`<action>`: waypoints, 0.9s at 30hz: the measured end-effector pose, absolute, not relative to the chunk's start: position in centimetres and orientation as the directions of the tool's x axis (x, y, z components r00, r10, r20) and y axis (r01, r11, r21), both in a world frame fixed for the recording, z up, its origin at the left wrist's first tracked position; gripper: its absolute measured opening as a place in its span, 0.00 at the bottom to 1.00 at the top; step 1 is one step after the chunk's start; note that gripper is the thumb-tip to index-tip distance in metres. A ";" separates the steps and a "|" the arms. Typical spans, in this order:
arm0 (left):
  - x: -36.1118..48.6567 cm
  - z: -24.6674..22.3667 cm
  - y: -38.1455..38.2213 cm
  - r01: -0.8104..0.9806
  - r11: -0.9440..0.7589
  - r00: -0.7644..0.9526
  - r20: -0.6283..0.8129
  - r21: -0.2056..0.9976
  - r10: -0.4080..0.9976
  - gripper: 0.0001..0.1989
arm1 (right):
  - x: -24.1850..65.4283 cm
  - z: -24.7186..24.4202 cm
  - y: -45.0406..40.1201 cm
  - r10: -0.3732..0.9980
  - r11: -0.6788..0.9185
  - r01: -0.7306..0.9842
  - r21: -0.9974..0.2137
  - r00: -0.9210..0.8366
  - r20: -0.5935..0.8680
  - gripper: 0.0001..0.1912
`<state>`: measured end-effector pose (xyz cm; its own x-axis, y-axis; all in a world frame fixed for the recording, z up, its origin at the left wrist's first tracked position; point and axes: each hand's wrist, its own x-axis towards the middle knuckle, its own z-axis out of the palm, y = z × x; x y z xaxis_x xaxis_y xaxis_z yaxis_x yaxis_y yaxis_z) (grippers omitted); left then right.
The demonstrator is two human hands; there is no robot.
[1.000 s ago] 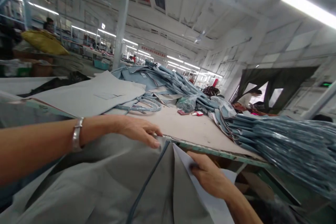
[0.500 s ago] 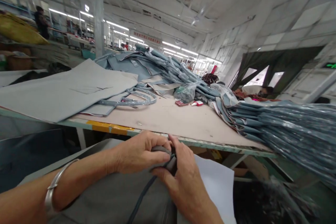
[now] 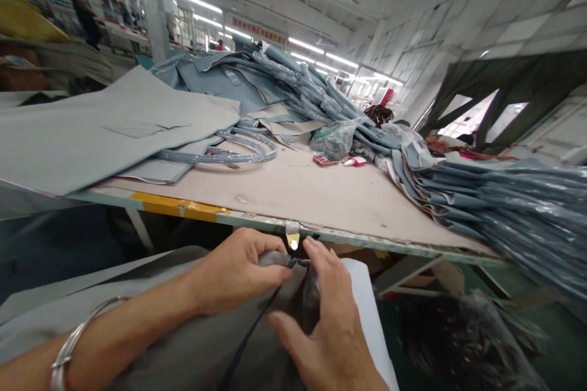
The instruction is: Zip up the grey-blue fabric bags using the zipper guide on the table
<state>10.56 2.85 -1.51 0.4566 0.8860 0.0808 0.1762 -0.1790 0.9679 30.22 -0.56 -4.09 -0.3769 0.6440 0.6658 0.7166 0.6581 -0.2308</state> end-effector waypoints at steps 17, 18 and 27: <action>9.8 -1.5 3.8 0.101 0.025 0.539 -0.076 0.995 0.839 0.18 | 38.7 -6.1 -2.6 0.836 0.354 0.922 -0.158 -0.236 0.495 0.29; 9.8 -1.5 3.8 0.100 0.027 0.554 -0.078 0.995 0.829 0.19 | 39.9 -6.1 -2.7 0.880 0.322 0.926 -0.196 -0.216 0.424 0.27; 10.9 -1.6 3.0 0.087 0.008 0.597 -0.059 0.996 0.800 0.18 | 47.2 1.8 3.2 0.974 -0.034 0.968 0.249 -0.025 0.227 0.18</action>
<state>10.94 2.97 -1.63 0.5970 0.8001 -0.0585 0.0869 0.0080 0.9962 47.19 3.19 1.81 -0.0245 0.9737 0.2265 0.9679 -0.0336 0.2491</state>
